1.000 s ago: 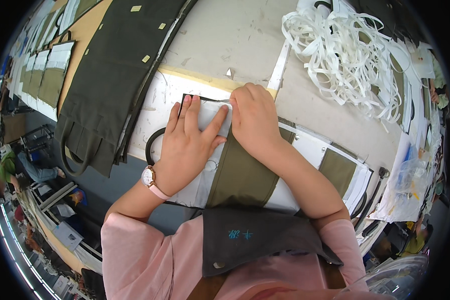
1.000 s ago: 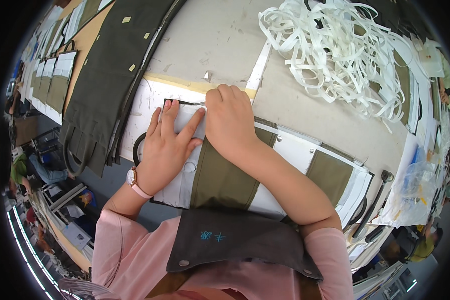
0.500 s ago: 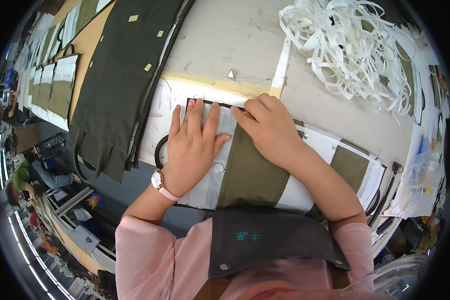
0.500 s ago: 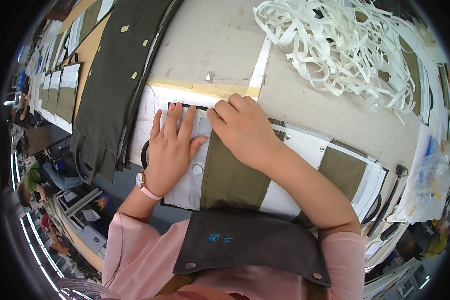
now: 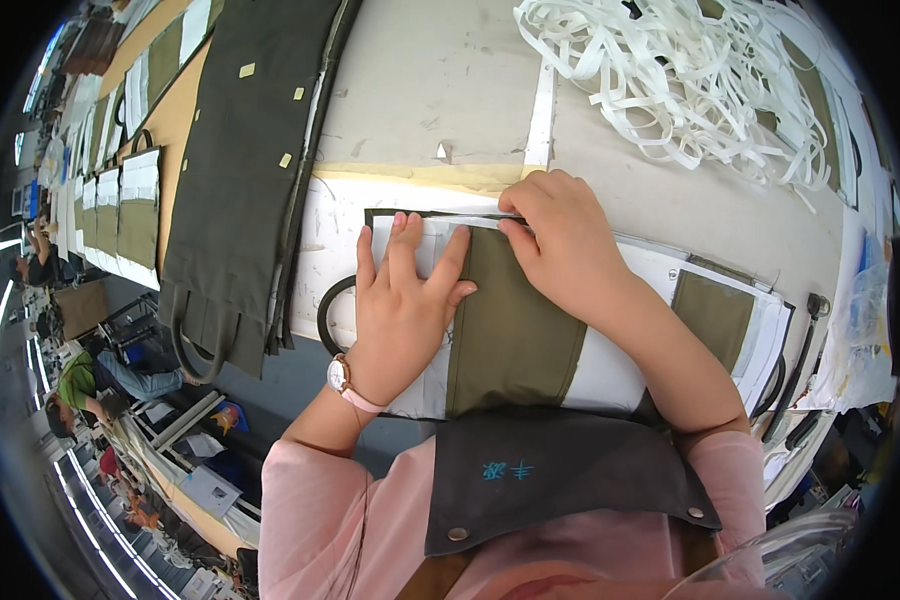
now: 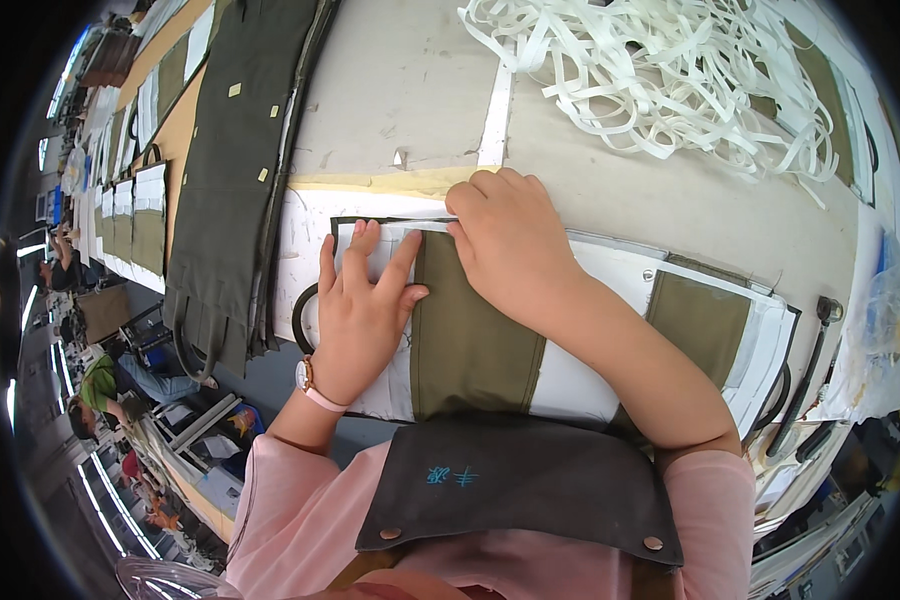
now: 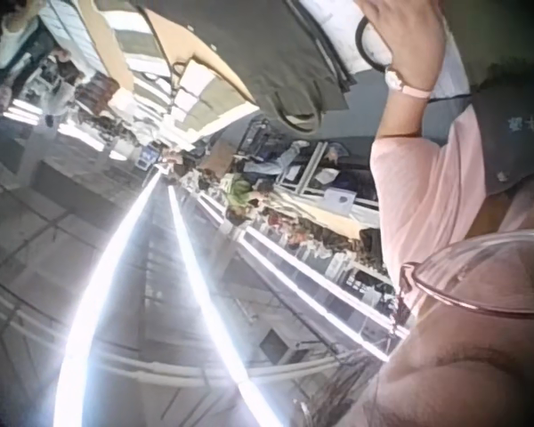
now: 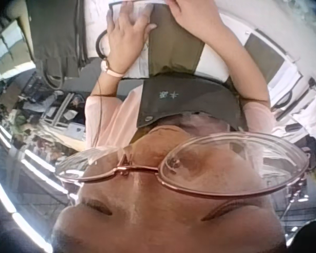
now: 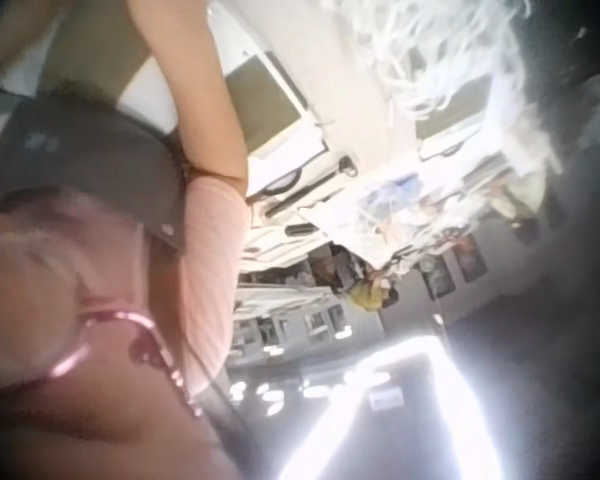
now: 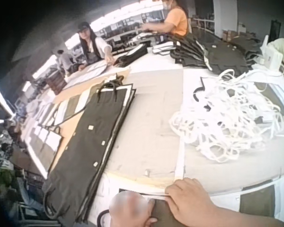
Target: The person attaches white straps to a green and white bag using a hammer and metal fasteners. They position the strap, insert the fastener, and strike it with a hammer to secure it. The person repeats this process for multiple fasteners on the bag.
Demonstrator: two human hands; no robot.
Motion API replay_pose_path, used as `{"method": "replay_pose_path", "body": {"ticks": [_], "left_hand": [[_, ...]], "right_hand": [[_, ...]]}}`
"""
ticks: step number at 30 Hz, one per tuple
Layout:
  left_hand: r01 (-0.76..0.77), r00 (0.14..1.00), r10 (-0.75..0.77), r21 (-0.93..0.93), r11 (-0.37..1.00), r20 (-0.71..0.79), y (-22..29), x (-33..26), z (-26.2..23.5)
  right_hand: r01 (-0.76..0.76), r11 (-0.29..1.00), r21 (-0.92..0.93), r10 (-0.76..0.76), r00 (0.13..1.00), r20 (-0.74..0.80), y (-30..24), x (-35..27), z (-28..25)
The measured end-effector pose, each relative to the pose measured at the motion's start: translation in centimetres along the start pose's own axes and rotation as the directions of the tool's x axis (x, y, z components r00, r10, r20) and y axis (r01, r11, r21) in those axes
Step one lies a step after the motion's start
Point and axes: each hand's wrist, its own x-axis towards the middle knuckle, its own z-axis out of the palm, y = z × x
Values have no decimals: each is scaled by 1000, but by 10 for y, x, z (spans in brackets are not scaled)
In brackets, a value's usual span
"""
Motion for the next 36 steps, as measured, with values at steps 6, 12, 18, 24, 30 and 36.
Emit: {"method": "replay_pose_path", "body": {"ticks": [6, 12, 18, 24, 30, 36], "left_hand": [[11, 1000, -12, 33, 999, 23, 8, 2, 1], [20, 1000, -20, 18, 1000, 5, 9, 2, 1], [15, 1000, -15, 24, 1000, 11, 7, 3, 2], [58, 997, -60, -45, 997, -47, 8, 0, 8], [47, 998, -47, -15, 999, -52, 9, -1, 9], [43, 999, -43, 31, 999, -25, 10, 3, 3]], "right_hand": [[76, 996, -37, -77, 997, -20, 3, 3, 15], [130, 990, -50, -133, 988, -73, 10, 0, 24], [80, 996, 31, -79, 996, -33, 7, 5, 24], [-23, 996, 89, 26, 999, -29, -1, 10, 22], [-17, 1000, 7, 17, 999, 38, -5, 14, 24], [198, 978, 71, -195, 980, -48, 7, 8, 27]]}}
